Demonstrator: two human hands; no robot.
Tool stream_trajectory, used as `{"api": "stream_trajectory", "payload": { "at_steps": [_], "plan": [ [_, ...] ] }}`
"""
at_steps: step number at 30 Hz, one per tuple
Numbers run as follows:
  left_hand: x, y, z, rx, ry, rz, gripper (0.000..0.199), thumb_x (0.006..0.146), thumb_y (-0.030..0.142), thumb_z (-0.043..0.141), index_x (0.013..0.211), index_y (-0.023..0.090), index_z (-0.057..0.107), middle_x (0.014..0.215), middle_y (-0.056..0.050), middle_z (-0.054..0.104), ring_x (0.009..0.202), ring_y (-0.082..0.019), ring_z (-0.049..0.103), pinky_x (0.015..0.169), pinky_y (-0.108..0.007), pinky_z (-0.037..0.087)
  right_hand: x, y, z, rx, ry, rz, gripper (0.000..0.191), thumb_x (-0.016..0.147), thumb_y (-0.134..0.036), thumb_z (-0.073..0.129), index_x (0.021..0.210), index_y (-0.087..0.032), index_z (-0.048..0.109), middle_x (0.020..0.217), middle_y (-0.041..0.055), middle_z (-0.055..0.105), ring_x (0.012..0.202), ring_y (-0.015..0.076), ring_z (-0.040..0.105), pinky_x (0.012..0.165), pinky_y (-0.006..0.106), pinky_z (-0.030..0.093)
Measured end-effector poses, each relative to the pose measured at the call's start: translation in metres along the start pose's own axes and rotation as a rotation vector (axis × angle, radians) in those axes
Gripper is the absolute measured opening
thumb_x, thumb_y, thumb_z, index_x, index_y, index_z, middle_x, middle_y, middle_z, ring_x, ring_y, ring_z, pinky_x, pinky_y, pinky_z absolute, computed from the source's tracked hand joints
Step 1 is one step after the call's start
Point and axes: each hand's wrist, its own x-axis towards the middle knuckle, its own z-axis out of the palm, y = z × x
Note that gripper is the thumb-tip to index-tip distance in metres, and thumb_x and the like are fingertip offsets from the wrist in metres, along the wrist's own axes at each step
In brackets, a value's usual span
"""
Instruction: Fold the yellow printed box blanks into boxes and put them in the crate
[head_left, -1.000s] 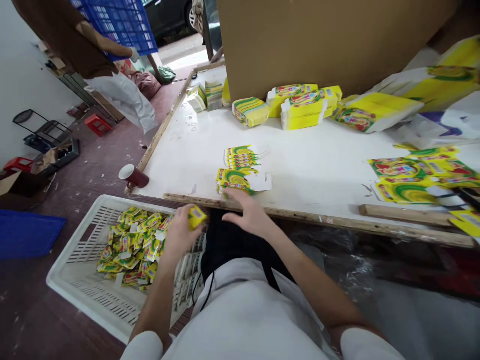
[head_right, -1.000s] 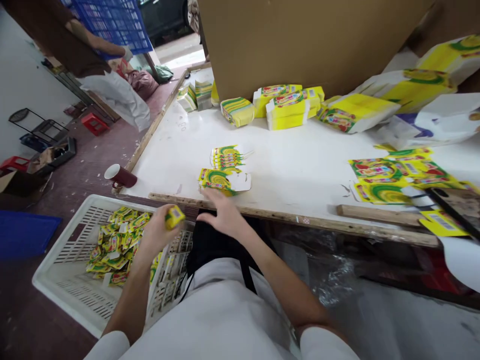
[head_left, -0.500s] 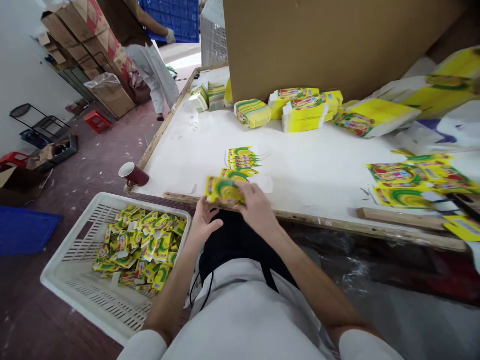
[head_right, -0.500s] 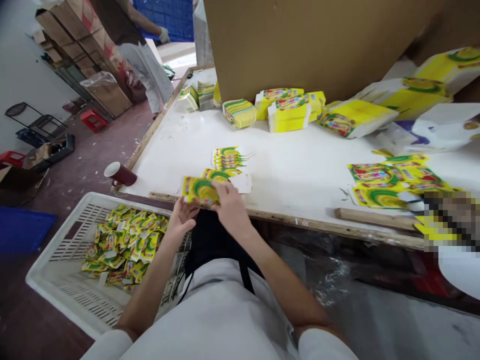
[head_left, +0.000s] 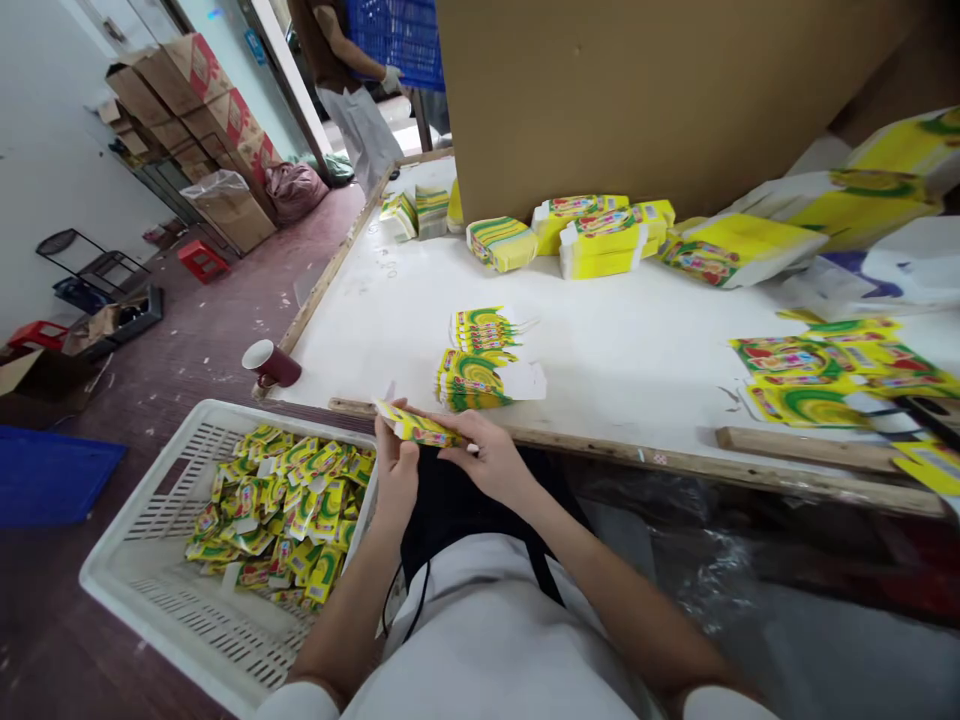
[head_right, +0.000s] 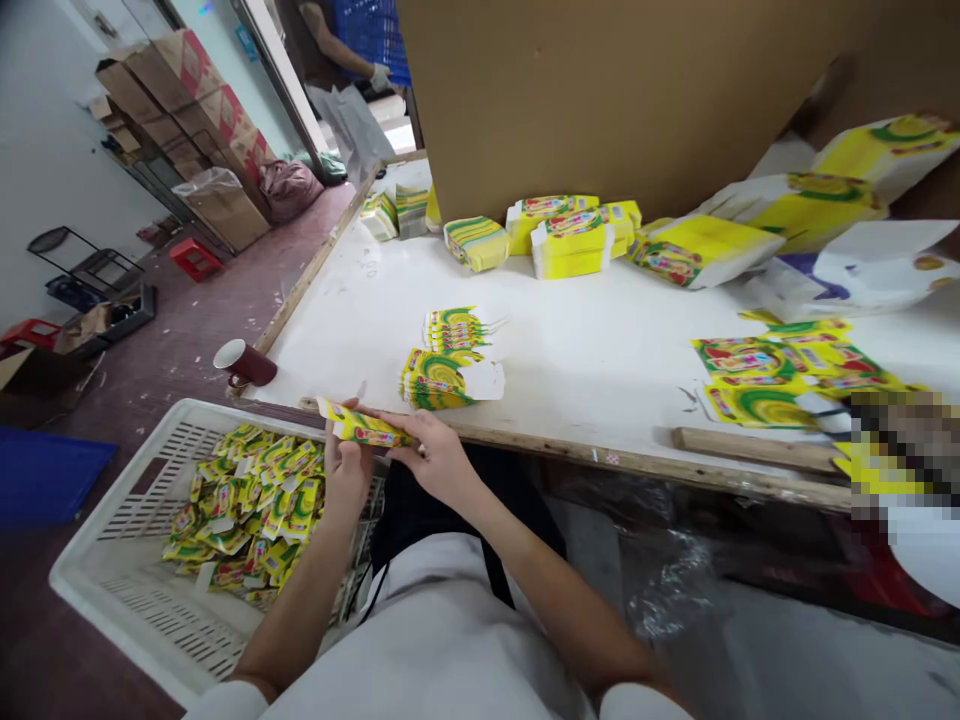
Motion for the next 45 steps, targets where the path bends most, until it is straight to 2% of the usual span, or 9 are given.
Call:
{"api": "stream_trajectory", "payload": {
  "at_steps": [3, 8, 12, 18, 22, 25, 30, 35, 45],
  "plan": [
    [0.001, -0.002, -0.011, -0.149, 0.122, -0.064, 0.041, 0.080, 0.057, 0.071, 0.093, 0.019, 0.071, 0.092, -0.005, 0.076, 0.088, -0.020, 0.072, 0.088, -0.036, 0.058, 0.001, 0.002, -0.015, -0.081, -0.009, -0.040, 0.018, 0.090, -0.029, 0.066, 0.101, -0.023, 0.079, 0.083, 0.0043, 0.070, 0.075, 0.0187, 0.063, 0.070, 0.032, 0.051],
    [0.020, 0.014, -0.046, -0.142, -0.230, -0.094, 0.075, 0.088, 0.076, 0.044, 0.131, 0.018, 0.064, 0.133, -0.016, 0.068, 0.129, -0.031, 0.061, 0.113, -0.049, 0.044, -0.001, 0.000, -0.036, -0.515, 0.067, -0.176, 0.027, 0.097, -0.021, 0.056, 0.110, -0.027, 0.078, 0.087, 0.0069, 0.070, 0.083, 0.0206, 0.061, 0.078, 0.036, 0.051],
    [0.019, 0.028, -0.051, 0.292, -0.456, 0.056, 0.104, 0.061, 0.067, 0.081, 0.146, 0.018, 0.046, 0.148, -0.020, 0.054, 0.142, -0.038, 0.046, 0.119, -0.053, 0.035, -0.007, -0.011, -0.035, -0.733, -0.088, -0.332, 0.031, 0.097, -0.016, 0.054, 0.111, -0.031, 0.077, 0.091, 0.0065, 0.071, 0.093, 0.0221, 0.060, 0.093, 0.042, 0.048],
    [-0.004, 0.025, -0.018, 0.502, -0.391, 0.085, 0.067, 0.074, 0.031, 0.074, 0.133, 0.021, 0.044, 0.119, -0.009, 0.067, 0.106, -0.026, 0.068, 0.092, -0.041, 0.055, -0.014, -0.023, -0.022, -0.298, 0.161, -0.159, 0.071, 0.088, -0.043, 0.068, 0.152, -0.026, 0.043, 0.156, 0.0135, 0.043, 0.149, 0.0334, 0.034, 0.122, 0.057, 0.027],
    [-0.013, 0.020, -0.007, 0.512, -0.400, 0.358, 0.071, 0.077, 0.025, 0.069, 0.139, 0.023, 0.035, 0.128, -0.012, 0.061, 0.118, -0.027, 0.064, 0.096, -0.040, 0.054, -0.014, -0.012, -0.010, 0.385, 0.035, 0.332, 0.060, 0.087, -0.053, 0.066, 0.139, -0.024, 0.057, 0.144, 0.0107, 0.060, 0.138, 0.0309, 0.052, 0.117, 0.050, 0.040],
    [-0.014, 0.018, -0.006, 0.510, -0.362, 0.525, 0.065, 0.077, 0.018, 0.066, 0.135, 0.023, 0.037, 0.122, -0.011, 0.060, 0.115, -0.025, 0.064, 0.091, -0.039, 0.055, -0.013, 0.001, -0.003, 0.583, -0.105, 0.472, 0.063, 0.081, -0.057, 0.071, 0.134, -0.025, 0.061, 0.130, 0.0096, 0.070, 0.125, 0.0301, 0.063, 0.109, 0.049, 0.049],
    [-0.008, 0.017, -0.010, 0.542, -0.487, 0.277, 0.056, 0.073, 0.018, 0.067, 0.121, 0.023, 0.040, 0.106, -0.005, 0.059, 0.092, -0.021, 0.067, 0.080, -0.035, 0.056, -0.015, 0.013, -0.001, 0.396, 0.008, 0.267, 0.085, 0.078, -0.063, 0.073, 0.150, -0.026, 0.047, 0.151, 0.0119, 0.054, 0.138, 0.0300, 0.053, 0.119, 0.050, 0.038],
    [-0.002, 0.007, -0.009, 0.448, -0.426, 0.207, 0.070, 0.063, 0.020, 0.073, 0.123, 0.019, 0.038, 0.121, -0.012, 0.053, 0.106, -0.024, 0.065, 0.087, -0.038, 0.057, -0.019, 0.013, -0.012, -0.095, -0.243, -0.093, 0.043, 0.095, -0.028, 0.060, 0.138, -0.026, 0.062, 0.161, 0.0098, 0.040, 0.148, 0.0258, 0.040, 0.122, 0.046, 0.036],
    [0.014, 0.033, -0.018, 0.599, -0.410, 0.245, 0.075, 0.068, 0.017, 0.076, 0.132, 0.024, 0.038, 0.117, -0.009, 0.067, 0.108, -0.025, 0.069, 0.091, -0.038, 0.056, -0.006, -0.003, -0.038, -0.327, -0.365, -0.137, 0.030, 0.090, -0.010, 0.062, 0.113, -0.023, 0.075, 0.159, 0.0109, 0.042, 0.143, 0.0295, 0.047, 0.117, 0.048, 0.043]
  ]
}}
